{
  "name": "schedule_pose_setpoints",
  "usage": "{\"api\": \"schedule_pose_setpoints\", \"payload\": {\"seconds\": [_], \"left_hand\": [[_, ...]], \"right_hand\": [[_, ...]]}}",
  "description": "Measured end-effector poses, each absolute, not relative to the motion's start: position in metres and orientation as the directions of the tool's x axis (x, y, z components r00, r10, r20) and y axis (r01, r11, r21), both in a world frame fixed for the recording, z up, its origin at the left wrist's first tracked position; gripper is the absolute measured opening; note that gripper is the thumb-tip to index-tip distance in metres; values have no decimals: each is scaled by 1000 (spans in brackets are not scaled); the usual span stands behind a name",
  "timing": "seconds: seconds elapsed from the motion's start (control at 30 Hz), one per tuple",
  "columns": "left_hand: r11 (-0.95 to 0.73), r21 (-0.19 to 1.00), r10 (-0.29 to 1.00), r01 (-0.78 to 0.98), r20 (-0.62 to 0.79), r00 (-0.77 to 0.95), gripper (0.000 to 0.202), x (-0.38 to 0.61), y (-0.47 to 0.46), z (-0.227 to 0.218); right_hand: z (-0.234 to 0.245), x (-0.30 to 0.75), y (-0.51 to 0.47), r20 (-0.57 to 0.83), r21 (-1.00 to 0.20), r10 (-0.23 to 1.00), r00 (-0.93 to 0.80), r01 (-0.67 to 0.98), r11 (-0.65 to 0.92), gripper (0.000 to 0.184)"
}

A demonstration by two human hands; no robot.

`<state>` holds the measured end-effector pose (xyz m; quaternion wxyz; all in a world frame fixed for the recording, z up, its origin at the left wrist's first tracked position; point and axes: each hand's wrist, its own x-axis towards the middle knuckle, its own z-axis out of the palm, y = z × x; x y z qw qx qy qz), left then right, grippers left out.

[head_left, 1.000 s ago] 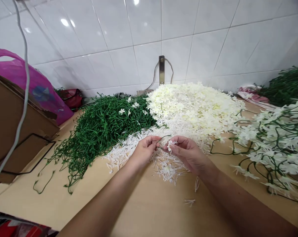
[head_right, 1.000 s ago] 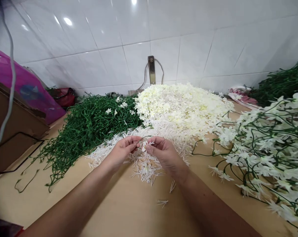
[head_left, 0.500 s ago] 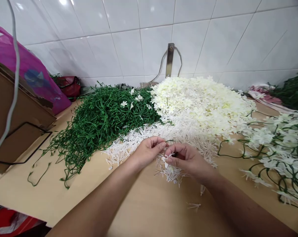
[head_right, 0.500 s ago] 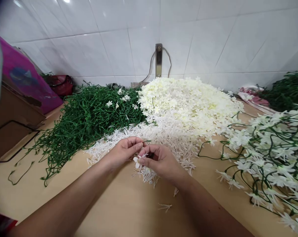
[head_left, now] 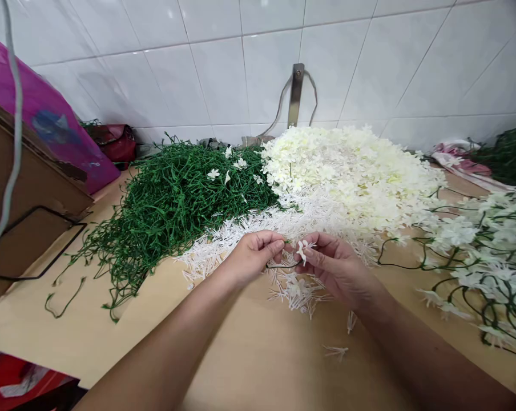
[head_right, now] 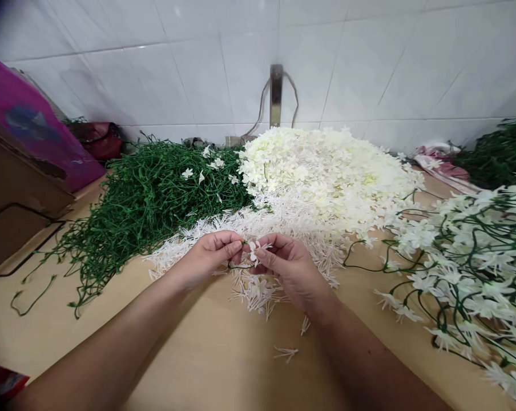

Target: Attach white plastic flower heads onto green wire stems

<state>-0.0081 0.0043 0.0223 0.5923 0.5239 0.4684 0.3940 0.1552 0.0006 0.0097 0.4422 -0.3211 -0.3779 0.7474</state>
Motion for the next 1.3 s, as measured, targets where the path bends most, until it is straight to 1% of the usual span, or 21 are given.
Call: {"api": "schedule_pose_setpoints", "payload": {"seconds": [0.13,0.33,0.5,0.7,0.8,0.87,1.0,1.1,1.2,1.3], "left_hand": [[120,986,946,115,-148,288,17,-7,3,22],[99,975,923,201,-165,349,21,-5,2,20],[93,981,917,173,-152,369,23,-7,2,17],[84,983,903,162,-144,404,23,-6,2,19],[77,979,906,189,-148,396,21,-5,2,20],[69,975,910,212,-148,386,20,-6,1,19],[54,969,923,241,-141,359,21,-5,0,19],[34,963,928,267,-130,349,23,-5,0,18],[-9,956,932,292,-98,350,25,-5,-1,17],[-45,948,931,314,-75,358,26,-6,-1,17]], "right_hand": [[5,155,2,-169,-823,937,-305,-480,-304,22],[6,152,2,-170,-806,931,-324,-498,-320,21],[5,152,2,-194,-811,925,-326,-477,-338,21],[4,150,2,-181,-837,932,-314,-449,-314,21],[3,150,2,-181,-869,943,-280,-403,-286,24],[3,150,2,-157,-908,957,-244,-346,-237,26],[2,151,1,-48,-988,984,-171,-138,-72,23],[2,154,0,20,-1000,987,-162,-22,17,20],[3,155,0,19,-1000,985,-173,3,20,21],[4,154,1,-46,-998,979,-200,-26,-52,25]]}}
